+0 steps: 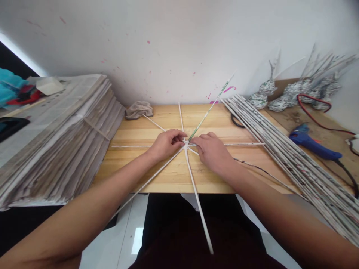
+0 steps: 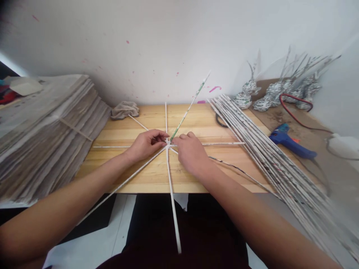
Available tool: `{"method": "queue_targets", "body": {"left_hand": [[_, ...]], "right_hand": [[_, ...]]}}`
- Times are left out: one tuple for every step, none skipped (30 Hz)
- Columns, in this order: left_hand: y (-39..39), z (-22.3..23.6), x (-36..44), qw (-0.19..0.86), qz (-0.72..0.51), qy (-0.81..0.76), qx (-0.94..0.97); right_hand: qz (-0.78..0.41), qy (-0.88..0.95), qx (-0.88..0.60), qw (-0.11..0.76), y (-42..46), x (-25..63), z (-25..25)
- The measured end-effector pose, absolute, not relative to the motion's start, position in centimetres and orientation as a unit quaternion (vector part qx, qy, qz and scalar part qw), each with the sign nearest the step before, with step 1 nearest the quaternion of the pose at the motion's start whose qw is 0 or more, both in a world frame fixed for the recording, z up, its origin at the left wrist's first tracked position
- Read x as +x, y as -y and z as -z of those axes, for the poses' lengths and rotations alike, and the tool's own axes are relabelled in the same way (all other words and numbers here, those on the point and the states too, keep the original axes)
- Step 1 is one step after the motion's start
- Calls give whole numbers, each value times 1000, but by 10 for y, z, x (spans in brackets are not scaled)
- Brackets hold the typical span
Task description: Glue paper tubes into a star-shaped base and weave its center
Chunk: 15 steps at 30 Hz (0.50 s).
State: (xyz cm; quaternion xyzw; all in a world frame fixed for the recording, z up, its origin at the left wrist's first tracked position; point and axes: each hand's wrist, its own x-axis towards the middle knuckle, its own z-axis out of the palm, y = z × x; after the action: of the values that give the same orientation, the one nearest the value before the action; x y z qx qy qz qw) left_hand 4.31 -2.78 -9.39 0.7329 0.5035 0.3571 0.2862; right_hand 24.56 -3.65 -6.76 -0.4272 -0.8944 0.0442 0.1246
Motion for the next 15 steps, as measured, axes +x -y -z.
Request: {"method": "queue_targets", "body": {"left_hand": [[29, 95, 43, 281, -364, -502, 732], [30, 96, 43, 273, -369, -504, 732], [31, 96, 43, 262, -371, -506, 733], [32, 95, 44, 249, -369, -509, 737], [34, 94, 44, 235, -364, -511, 742], [35, 93, 44, 221, -358, -512, 749], [36, 92, 44, 211, -354, -510, 755], [37, 91, 45, 205, -352, -506, 760], [37, 90, 45, 202, -354, -502, 763], [38, 90, 44, 200, -356, -498, 765], [38, 90, 44, 199, -360, -495, 766], [38, 91, 44, 197, -362, -491, 768], [38, 91, 44, 195, -363, -486, 770], [38, 92, 43, 192, -364, -482, 774], [37, 93, 43, 188, -363, -477, 778]], "right_hand": [[-40, 895, -427, 127, 37, 246, 69], [-36, 894, -427, 130, 38, 247, 70], [-34, 892, -430, 132, 39, 248, 70], [-33, 889, -436, 136, 40, 249, 71], [-34, 884, -444, 140, 42, 249, 71], [-37, 879, -453, 144, 44, 250, 71], [-41, 874, -462, 146, 46, 250, 71], [-44, 869, -471, 146, 48, 250, 70], [-46, 865, -479, 143, 51, 250, 68], [-48, 862, -485, 136, 54, 250, 67], [-50, 861, -490, 127, 57, 250, 64], [-51, 859, -495, 116, 60, 249, 62], [-51, 857, -501, 103, 63, 248, 58], [-50, 855, -509, 90, 66, 247, 55], [-48, 851, -517, 76, 68, 247, 51]]}}
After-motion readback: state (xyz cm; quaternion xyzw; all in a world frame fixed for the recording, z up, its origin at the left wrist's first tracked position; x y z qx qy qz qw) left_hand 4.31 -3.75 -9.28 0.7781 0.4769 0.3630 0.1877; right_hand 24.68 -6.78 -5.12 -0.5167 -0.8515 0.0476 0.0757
